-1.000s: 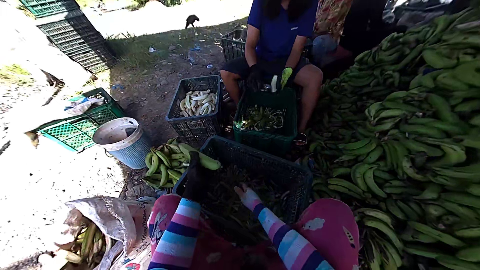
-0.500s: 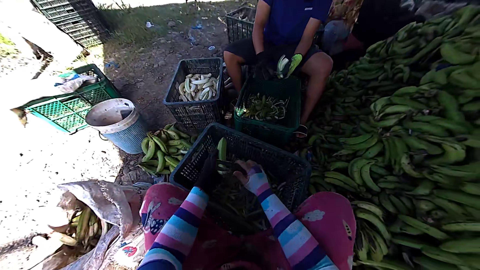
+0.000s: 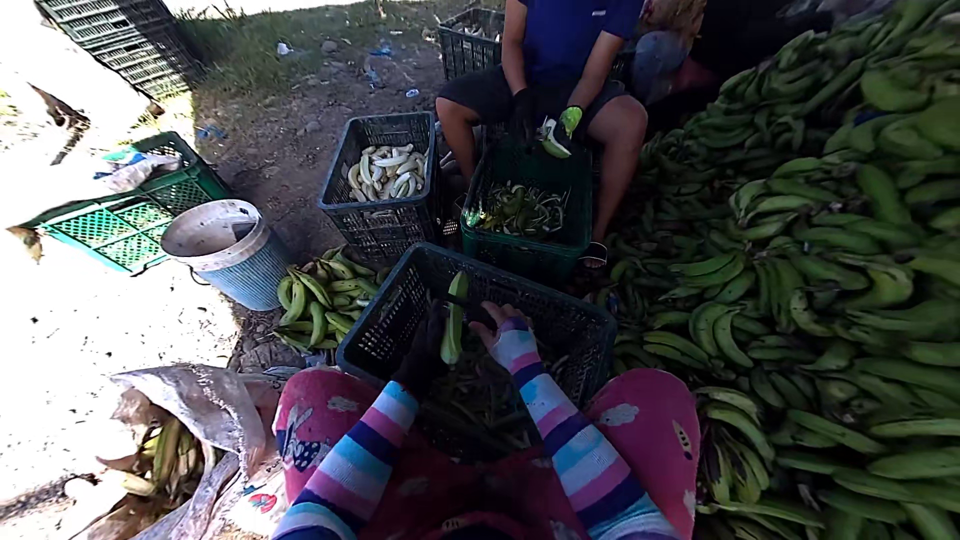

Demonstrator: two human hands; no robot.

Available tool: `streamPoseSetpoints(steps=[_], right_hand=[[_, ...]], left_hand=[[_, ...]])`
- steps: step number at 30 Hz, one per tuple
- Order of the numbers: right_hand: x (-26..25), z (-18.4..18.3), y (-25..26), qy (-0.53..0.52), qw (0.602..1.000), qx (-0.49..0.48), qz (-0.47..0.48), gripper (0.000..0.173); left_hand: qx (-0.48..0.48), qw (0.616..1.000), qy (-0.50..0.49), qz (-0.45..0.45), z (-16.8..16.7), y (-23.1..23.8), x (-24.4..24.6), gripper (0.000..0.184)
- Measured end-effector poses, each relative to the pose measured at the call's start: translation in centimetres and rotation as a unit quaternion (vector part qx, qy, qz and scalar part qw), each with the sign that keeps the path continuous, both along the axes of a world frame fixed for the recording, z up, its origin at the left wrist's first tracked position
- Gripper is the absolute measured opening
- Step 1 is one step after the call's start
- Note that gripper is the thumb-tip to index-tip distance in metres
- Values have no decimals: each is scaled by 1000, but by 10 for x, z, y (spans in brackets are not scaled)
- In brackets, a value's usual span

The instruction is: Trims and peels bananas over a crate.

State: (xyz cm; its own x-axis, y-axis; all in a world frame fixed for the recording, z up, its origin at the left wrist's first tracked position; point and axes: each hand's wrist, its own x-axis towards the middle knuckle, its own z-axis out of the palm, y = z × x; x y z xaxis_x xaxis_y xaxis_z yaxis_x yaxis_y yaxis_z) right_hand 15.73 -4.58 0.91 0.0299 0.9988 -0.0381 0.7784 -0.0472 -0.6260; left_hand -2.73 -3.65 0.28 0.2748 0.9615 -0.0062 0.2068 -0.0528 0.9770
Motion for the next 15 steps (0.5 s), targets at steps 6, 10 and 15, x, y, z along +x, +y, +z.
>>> streamPoseSetpoints(steps=[6, 10, 15], right_hand=[[54, -1, 29, 46, 988, -45, -139, 56], [6, -1, -3, 46, 997, -46, 49, 58], [-23, -8, -30, -7, 993, -28, 118, 60]], left_hand=[[-127, 981, -146, 6, 5, -6, 6, 50], [-44, 981, -159, 100, -7, 19, -11, 46], [-17, 983, -117, 141, -20, 32, -25, 34]])
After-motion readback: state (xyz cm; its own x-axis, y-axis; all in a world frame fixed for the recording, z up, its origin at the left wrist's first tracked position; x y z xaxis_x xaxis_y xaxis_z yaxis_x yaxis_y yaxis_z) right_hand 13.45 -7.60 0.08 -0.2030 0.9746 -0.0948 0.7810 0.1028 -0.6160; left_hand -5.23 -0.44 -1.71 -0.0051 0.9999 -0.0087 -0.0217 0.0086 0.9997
